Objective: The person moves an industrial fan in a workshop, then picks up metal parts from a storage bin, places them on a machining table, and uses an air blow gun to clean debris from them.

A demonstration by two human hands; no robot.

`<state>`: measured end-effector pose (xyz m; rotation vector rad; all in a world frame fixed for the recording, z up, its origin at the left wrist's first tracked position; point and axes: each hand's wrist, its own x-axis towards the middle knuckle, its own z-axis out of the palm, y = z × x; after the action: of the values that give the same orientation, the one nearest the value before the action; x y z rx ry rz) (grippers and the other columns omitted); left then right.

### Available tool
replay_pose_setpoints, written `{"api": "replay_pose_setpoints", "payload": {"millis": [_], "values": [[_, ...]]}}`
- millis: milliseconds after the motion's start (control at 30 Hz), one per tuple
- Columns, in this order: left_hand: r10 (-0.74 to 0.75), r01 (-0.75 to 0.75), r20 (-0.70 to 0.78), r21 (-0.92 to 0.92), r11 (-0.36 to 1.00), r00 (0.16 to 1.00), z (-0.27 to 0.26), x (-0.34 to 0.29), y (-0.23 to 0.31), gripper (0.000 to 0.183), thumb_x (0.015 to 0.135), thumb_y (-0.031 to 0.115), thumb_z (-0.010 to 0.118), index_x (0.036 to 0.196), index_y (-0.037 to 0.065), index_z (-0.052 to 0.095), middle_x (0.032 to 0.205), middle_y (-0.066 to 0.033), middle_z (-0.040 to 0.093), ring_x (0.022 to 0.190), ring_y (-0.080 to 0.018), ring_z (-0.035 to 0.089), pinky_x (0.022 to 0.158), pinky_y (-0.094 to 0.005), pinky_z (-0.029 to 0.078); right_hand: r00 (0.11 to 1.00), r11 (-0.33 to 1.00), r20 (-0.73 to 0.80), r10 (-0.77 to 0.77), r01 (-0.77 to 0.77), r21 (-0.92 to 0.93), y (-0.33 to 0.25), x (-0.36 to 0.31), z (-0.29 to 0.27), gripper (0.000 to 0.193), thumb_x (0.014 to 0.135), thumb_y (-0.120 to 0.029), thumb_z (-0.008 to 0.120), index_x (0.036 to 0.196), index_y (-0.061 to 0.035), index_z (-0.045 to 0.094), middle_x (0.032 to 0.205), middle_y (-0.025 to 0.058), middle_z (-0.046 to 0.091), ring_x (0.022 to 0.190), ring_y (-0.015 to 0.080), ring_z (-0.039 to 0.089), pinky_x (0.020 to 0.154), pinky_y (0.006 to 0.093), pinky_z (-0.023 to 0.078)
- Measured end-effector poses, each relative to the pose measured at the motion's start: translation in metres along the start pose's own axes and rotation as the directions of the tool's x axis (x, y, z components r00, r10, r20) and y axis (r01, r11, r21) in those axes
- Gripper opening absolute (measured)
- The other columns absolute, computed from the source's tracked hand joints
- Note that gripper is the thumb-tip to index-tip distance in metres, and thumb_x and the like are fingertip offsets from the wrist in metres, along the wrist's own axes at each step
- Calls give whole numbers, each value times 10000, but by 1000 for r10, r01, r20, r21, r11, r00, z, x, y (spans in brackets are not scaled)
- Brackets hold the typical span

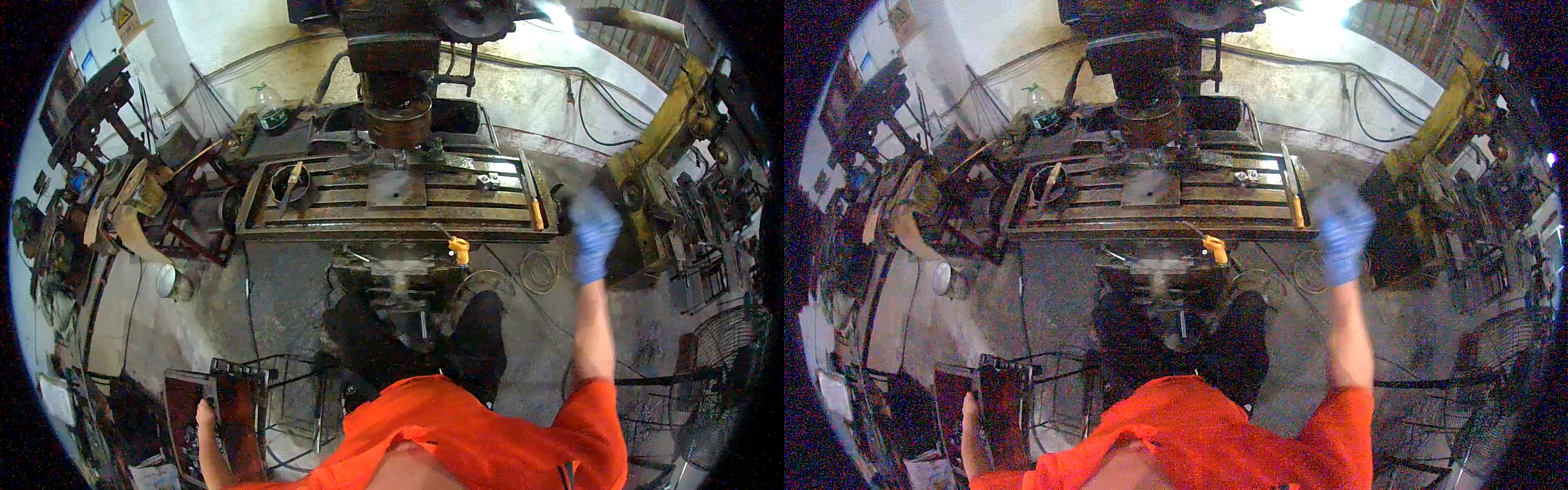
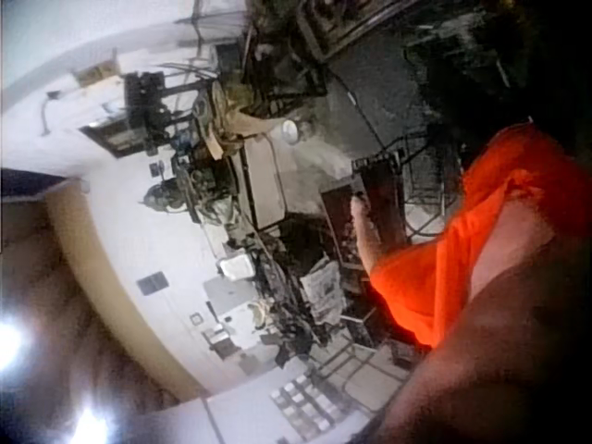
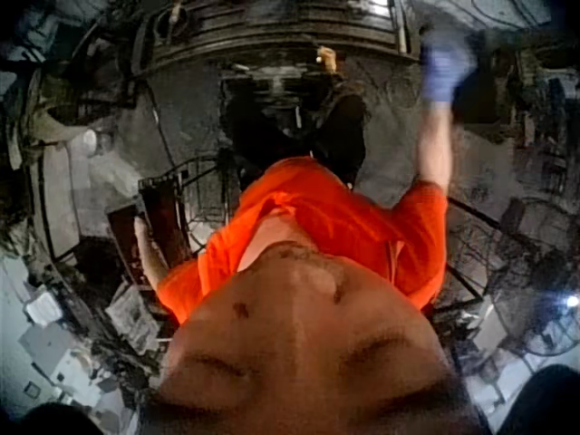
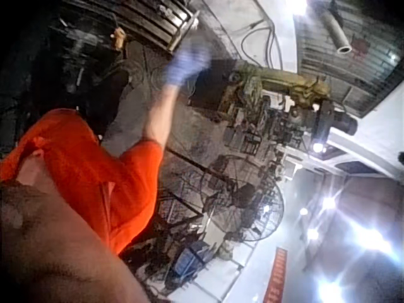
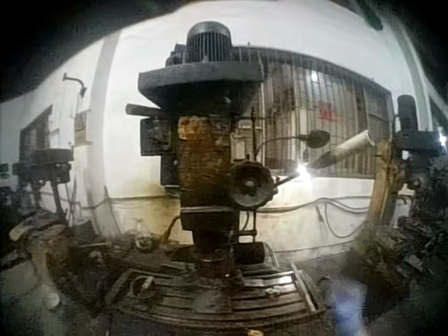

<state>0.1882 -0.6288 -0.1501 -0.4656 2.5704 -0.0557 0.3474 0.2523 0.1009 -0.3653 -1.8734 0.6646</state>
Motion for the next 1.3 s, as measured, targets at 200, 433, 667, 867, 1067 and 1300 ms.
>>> {"api": "replay_pose_setpoints", "payload": {"millis": [200, 433, 667, 867, 1067, 1300], "values": [[-21, 21, 2, -29, 999, 1000, 0, -6, 1, 343, 748, 110, 565, 1061, -5, 484, 958, -187, 563, 895, -333, 541, 729, -444, 445, 325, 665, 653, 684, -646, -375, 82, -148, 105, 327, 751, -212, 661, 1004, -8, 624, 913, 64, 636, 813, 126, 551, 753, 273, 433], [-42, 46, 43, -97, 994, 998, 41, -22, -4, 330, 751, 106, 562, 1052, -8, 487, 923, -184, 563, 851, -324, 543, 695, -436, 440, 412, 598, 664, 624, -799, -67, 150, -206, 188, 553, 697, -372, 689, 1106, -25, 553, 1040, 117, 605, 948, 223, 561, 834, 320, 407], [-50, 59, 72, -139, 988, 996, 59, -29, -4, 317, 755, 102, 560, 1042, -11, 490, 888, -180, 563, 808, -314, 545, 662, -427, 435, 625, 718, 464, 628, -695, -36, 70, -185, 169, 590, 675, -308, 729, 1133, -3, 516, 1001, 167, 606, 908, 264, 582, 789, 315, 446], [-33, 43, 67, -154, 987, 997, 56, -28, 10, 306, 758, 98, 558, 1034, -13, 492, 858, -177, 563, 770, -306, 546, 633, -420, 431, 880, 942, 364, 304, -336, 26, 0, -79, 101, 541, 676, -293, 714, 1093, -12, 516, 951, 163, 609, 864, 280, 594, 779, 345, 458], [-25, 37, 76, -166, 985, 997, 66, -23, 16, 294, 761, 95, 555, 1027, -16, 495, 828, -174, 563, 733, -298, 548, 604, -413, 427, 440, 763, 778, 449, 264, -590, -55, -37, 137, 422, 726, -423, 528, 846, -34, 640, 847, 162, 640, 793, 319, 619, 709, 389, 486], [-16, 27, 60, -184, 983, 998, 59, -29, 8, 282, 764, 91, 553, 1017, -19, 498, 793, -170, 563, 689, -288, 550, 570, -405, 422, 492, 775, 733, 470, 168, -609, -35, -7, 227, 323, 713, -296, 517, 890, -66, 658, 908, 152, 640, 855, 306, 617, 728, 389, 485]]}}
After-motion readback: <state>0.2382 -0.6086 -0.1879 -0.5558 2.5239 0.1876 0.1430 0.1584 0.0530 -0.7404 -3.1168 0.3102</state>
